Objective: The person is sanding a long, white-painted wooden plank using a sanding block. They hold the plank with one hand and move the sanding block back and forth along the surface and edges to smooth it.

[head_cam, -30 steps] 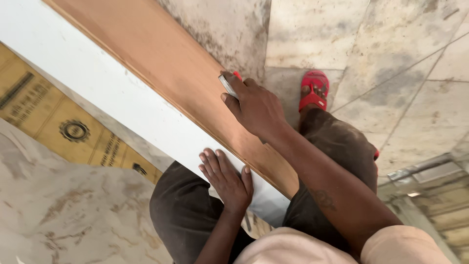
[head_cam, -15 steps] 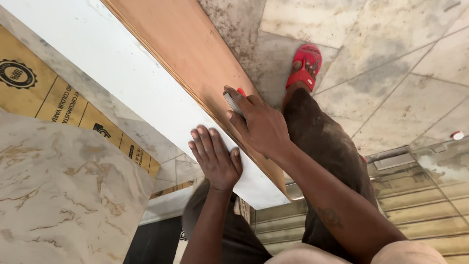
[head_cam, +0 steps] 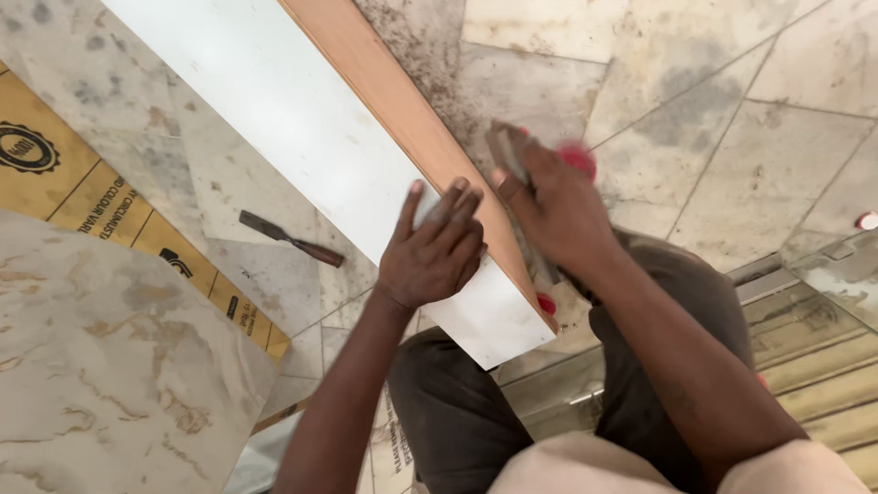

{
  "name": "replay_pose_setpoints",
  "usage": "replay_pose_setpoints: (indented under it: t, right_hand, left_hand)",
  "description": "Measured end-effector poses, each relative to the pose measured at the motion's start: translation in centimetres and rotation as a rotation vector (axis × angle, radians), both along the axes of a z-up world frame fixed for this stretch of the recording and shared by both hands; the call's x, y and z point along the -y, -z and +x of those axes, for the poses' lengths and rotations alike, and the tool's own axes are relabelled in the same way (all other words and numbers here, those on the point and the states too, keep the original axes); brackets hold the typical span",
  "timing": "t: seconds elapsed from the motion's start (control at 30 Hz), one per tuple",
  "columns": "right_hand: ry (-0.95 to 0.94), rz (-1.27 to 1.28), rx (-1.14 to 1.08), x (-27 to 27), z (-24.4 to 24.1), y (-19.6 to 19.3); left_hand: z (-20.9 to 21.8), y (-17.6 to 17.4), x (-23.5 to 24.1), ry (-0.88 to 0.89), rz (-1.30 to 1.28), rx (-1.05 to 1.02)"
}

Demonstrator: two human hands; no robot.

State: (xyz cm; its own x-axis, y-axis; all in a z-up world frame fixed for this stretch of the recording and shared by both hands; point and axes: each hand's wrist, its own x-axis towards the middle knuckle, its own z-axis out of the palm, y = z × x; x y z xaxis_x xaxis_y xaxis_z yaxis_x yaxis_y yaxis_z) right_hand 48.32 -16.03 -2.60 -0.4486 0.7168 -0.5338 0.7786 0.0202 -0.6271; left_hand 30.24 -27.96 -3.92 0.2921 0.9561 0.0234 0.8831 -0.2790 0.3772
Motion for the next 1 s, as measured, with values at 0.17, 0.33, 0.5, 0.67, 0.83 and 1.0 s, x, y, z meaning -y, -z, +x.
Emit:
replay_pose_setpoints:
  t: [0.17,0.33,0.5,0.67,0.83,1.0]
  right_hand:
    - [0.271,-0.223,-0.233,-1.4,1.5,1.6]
    - [0.092,-0.109,-0.432,-0.8,2.8,5.4]
    - [0.033,-0.217,-0.424,-1.7,1.4,8.3]
    - [-0.089,-0.163,-0.537,-1.4,-0.5,8.5]
    - [-0.168,-0.305,-0.5,-1.7,-1.3,7.5]
    - [-0.201,-0.179,-0.599,-1.7,-2.1,8.7]
  left_hand:
    - [-0.2,0.7,-0.2,0.252,0.144,0.027]
    - [0.0,0.9,-0.3,0.329,0.219,-0.08]
    - [0.2,1.9,0.6,0.28,0.312,-0.204]
    - [0.2,3.4,0.6,-0.419,0.372,-0.232]
    - [-3.6,5.4,-3.6,-0.78,0.34,-0.21]
    - [-4.6,6.6,-5.0,-0.884,0.201,-0.159]
